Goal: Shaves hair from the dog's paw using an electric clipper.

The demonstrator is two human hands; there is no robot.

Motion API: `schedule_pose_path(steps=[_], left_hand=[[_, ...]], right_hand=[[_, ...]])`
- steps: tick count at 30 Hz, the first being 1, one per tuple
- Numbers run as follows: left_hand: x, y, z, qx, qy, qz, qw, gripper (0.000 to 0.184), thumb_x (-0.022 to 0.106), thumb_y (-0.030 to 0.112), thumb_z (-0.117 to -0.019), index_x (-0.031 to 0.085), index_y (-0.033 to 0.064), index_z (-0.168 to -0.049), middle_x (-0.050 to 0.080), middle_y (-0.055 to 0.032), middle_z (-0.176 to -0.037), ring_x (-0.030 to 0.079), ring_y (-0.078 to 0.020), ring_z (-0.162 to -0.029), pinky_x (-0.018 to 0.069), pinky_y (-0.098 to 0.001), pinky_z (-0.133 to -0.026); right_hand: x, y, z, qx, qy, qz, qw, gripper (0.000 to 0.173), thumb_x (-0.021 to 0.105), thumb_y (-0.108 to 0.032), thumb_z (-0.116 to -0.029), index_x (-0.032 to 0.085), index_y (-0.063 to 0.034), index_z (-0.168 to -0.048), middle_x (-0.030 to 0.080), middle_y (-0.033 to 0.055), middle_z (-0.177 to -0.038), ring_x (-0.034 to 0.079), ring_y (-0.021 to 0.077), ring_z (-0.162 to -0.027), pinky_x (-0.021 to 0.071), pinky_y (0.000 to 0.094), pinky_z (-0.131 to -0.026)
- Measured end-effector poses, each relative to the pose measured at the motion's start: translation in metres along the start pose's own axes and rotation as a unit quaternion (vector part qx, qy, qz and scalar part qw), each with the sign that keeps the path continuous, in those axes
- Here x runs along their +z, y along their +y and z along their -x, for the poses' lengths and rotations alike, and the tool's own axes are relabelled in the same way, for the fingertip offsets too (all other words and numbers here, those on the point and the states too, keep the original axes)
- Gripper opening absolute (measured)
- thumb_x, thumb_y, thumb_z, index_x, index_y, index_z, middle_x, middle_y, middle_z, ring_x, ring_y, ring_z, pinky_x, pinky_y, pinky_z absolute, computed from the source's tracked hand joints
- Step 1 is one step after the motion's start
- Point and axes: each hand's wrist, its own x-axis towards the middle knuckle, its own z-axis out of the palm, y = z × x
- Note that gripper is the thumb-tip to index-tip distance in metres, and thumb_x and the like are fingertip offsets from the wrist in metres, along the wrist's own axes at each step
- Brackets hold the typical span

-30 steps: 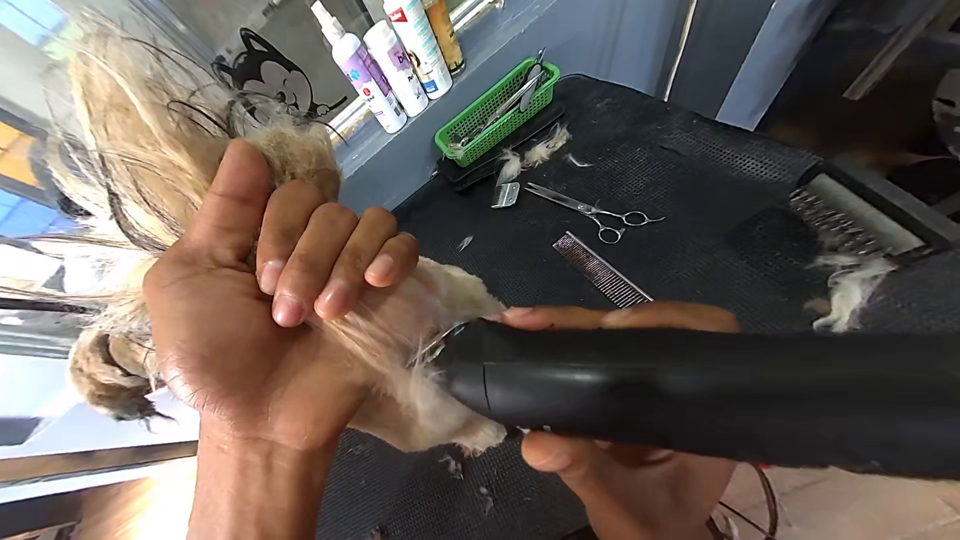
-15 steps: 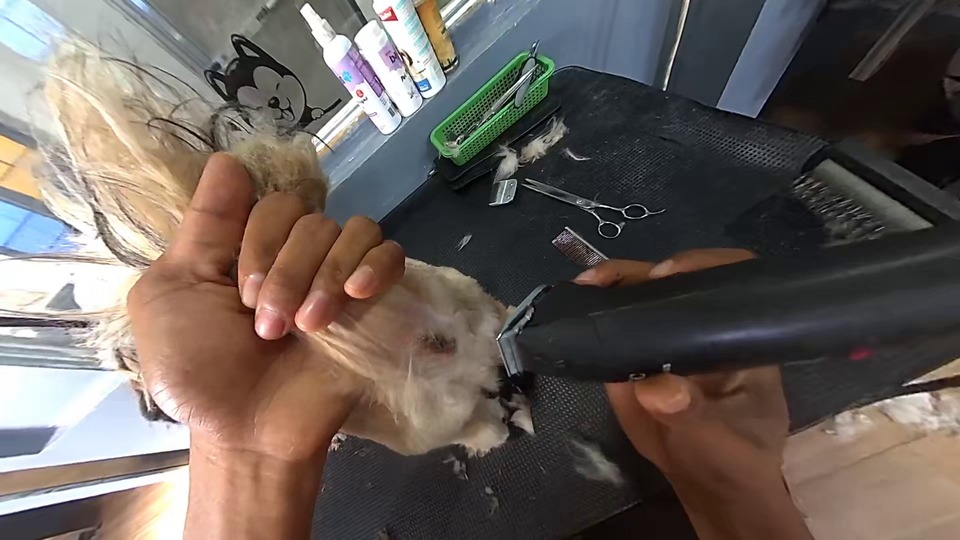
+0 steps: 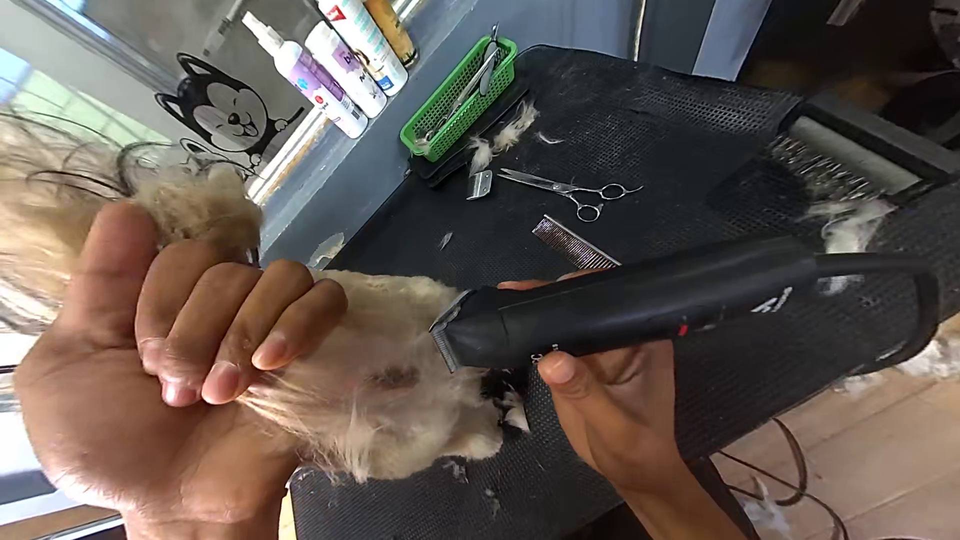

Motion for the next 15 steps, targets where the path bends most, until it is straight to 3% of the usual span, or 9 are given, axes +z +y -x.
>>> schedule_pose_path(steps=[8, 15], left_hand=[[-0.0004, -0.0018, 0.0013, -0.001, -0.012, 0.014, 1.0, 0.069, 0.003, 0.045, -0.1082, 0.044, 0.0079, -0.067, 0.035, 0.0007, -0.051, 0.041, -0.0105, -0.045, 0.042, -0.0234, -0.049], [-0.0011, -0.001, 0.003, -0.003, -0.015, 0.013, 1.0, 0.07, 0.001, 0.045, -0.108, 0.044, 0.0077, -0.067, 0.035, 0.0005, -0.052, 0.041, -0.0109, -0.046, 0.0417, -0.0233, -0.049]], right_hand=[[0.0058, 0.0036, 0.0042, -0.01, -0.013, 0.054, 0.998, 0.047, 0.079, -0.011, -0.0886, 0.057, -0.0093, -0.13, 0.07, 0.0103, -0.123, 0.071, 0.0222, -0.109, 0.0624, 0.0343, -0.091], [0.0034, 0.0013, 0.0047, 0.042, -0.057, -0.046, 0.996, 0.046, 0.078, -0.016, -0.0901, 0.056, -0.0091, -0.13, 0.07, 0.0132, -0.121, 0.07, 0.024, -0.111, 0.0607, 0.0372, -0.095]])
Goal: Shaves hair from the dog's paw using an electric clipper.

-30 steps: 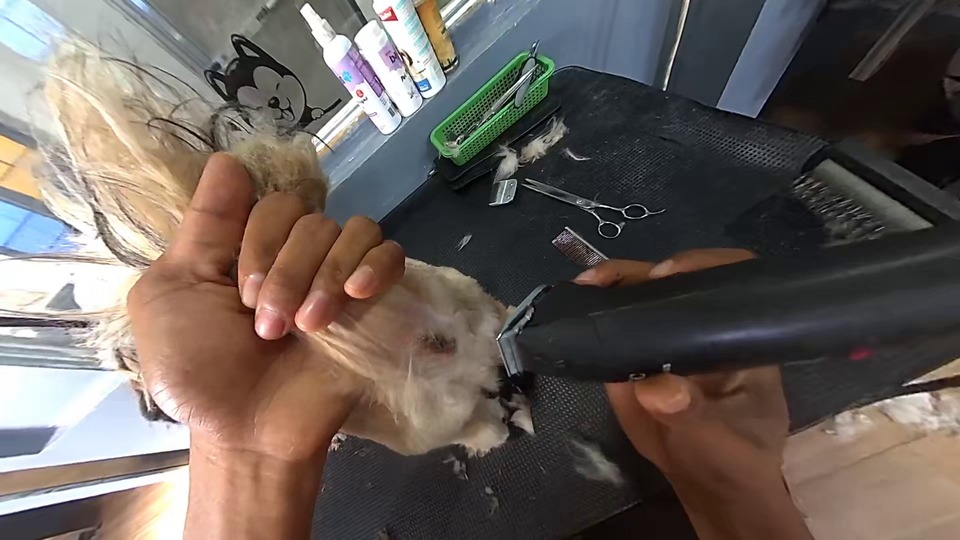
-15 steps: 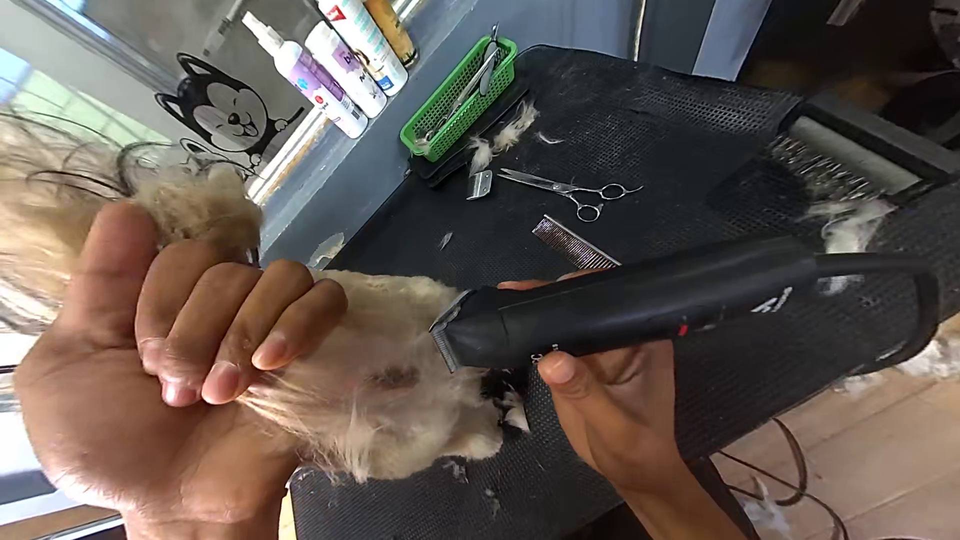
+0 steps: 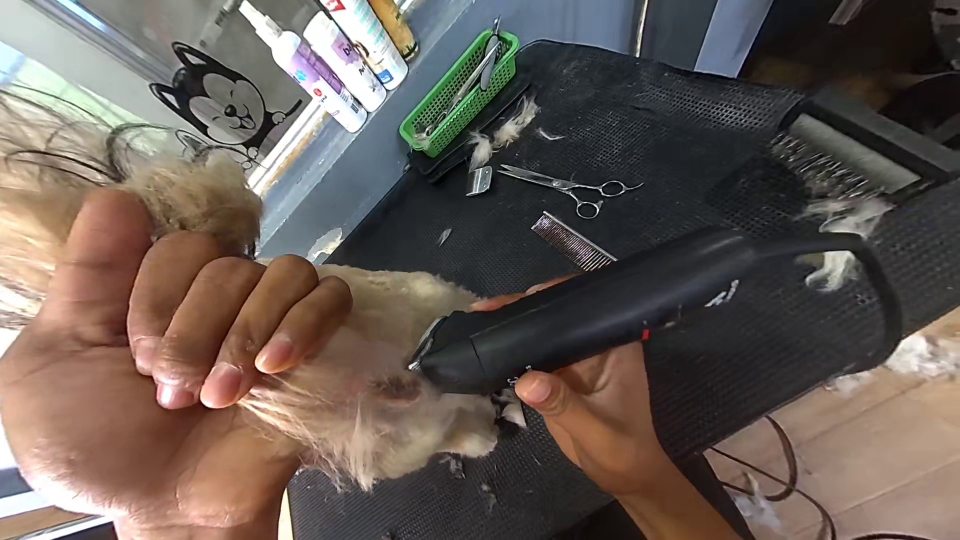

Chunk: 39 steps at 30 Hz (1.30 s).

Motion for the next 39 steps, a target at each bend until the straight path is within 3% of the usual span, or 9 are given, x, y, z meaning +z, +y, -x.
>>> schedule_pose_path(steps=[6, 14, 19, 23, 26, 32, 39], left_hand=[[0.0, 0.002, 0.004, -0.006, 0.002, 0.003, 1.0, 0.068, 0.002, 0.044, -0.1082, 0.044, 0.0087, -0.068, 0.035, 0.0008, -0.052, 0.041, -0.0108, -0.047, 0.0418, -0.0234, -0.049], [0.0, 0.002, 0.003, -0.02, -0.01, 0.002, 1.0, 0.069, 0.0, 0.046, -0.1071, 0.044, 0.0094, -0.069, 0.034, 0.0014, -0.053, 0.039, -0.0099, -0.047, 0.0392, -0.0222, -0.05], [0.0, 0.002, 0.002, -0.027, -0.002, 0.008, 1.0, 0.066, 0.001, 0.044, -0.1081, 0.045, 0.0104, -0.071, 0.034, 0.0017, -0.054, 0.039, -0.01, -0.047, 0.0397, -0.0222, -0.05], [0.0, 0.001, 0.0, -0.028, -0.005, 0.007, 1.0, 0.067, -0.002, 0.045, -0.107, 0.044, 0.0106, -0.073, 0.032, 0.0022, -0.054, 0.037, -0.0101, -0.047, 0.0388, -0.0231, -0.05], [0.0, 0.0, -0.002, -0.018, 0.004, 0.008, 1.0, 0.067, -0.003, 0.047, -0.1061, 0.042, 0.0115, -0.072, 0.031, 0.0022, -0.054, 0.036, -0.0098, -0.046, 0.0377, -0.0227, -0.048], [0.002, 0.002, -0.009, -0.012, 0.028, 0.016, 0.999, 0.069, -0.002, 0.049, -0.1062, 0.04, 0.0111, -0.066, 0.031, 0.0018, -0.052, 0.037, -0.011, -0.045, 0.0386, -0.024, -0.046], [0.001, 0.002, -0.01, 0.012, -0.009, -0.035, 0.999, 0.061, -0.001, 0.045, -0.1061, 0.041, 0.0129, -0.074, 0.027, 0.0034, -0.054, 0.032, -0.0083, -0.046, 0.0376, -0.0231, -0.05]], right_hand=[[0.0, 0.0, -0.006, -0.014, 0.018, 0.033, 0.999, 0.043, 0.078, -0.019, -0.0905, 0.057, -0.0097, -0.127, 0.07, 0.0097, -0.119, 0.071, 0.02, -0.107, 0.0626, 0.0341, -0.089], [-0.01, -0.003, -0.012, 0.006, -0.042, -0.019, 0.999, 0.048, 0.077, -0.025, -0.0916, 0.054, -0.01, -0.131, 0.068, 0.0122, -0.124, 0.069, 0.0242, -0.113, 0.0605, 0.038, -0.094], [-0.003, -0.007, -0.027, -0.061, -0.047, 0.025, 0.997, 0.047, 0.076, -0.016, -0.0929, 0.05, -0.0083, -0.131, 0.065, 0.0098, -0.129, 0.067, 0.0215, -0.116, 0.0601, 0.0339, -0.096], [0.002, -0.01, -0.033, -0.059, -0.067, 0.067, 0.994, 0.048, 0.077, -0.015, -0.0917, 0.05, -0.0073, -0.131, 0.066, 0.0091, -0.128, 0.067, 0.0215, -0.117, 0.06, 0.0354, -0.097], [0.001, -0.006, -0.03, -0.041, -0.076, 0.008, 0.996, 0.047, 0.075, -0.011, -0.0925, 0.048, -0.0067, -0.131, 0.065, 0.0109, -0.129, 0.067, 0.0222, -0.116, 0.0596, 0.0355, -0.097], [-0.004, 0.007, -0.011, -0.005, -0.039, -0.053, 0.998, 0.05, 0.076, -0.023, -0.093, 0.051, -0.0097, -0.134, 0.065, 0.012, -0.129, 0.066, 0.0244, -0.118, 0.0581, 0.0392, -0.098], [0.001, 0.015, 0.005, -0.074, 0.014, -0.035, 0.997, 0.052, 0.075, -0.013, -0.0924, 0.046, -0.013, -0.135, 0.059, 0.011, -0.139, 0.059, 0.026, -0.128, 0.0528, 0.0416, -0.106]])
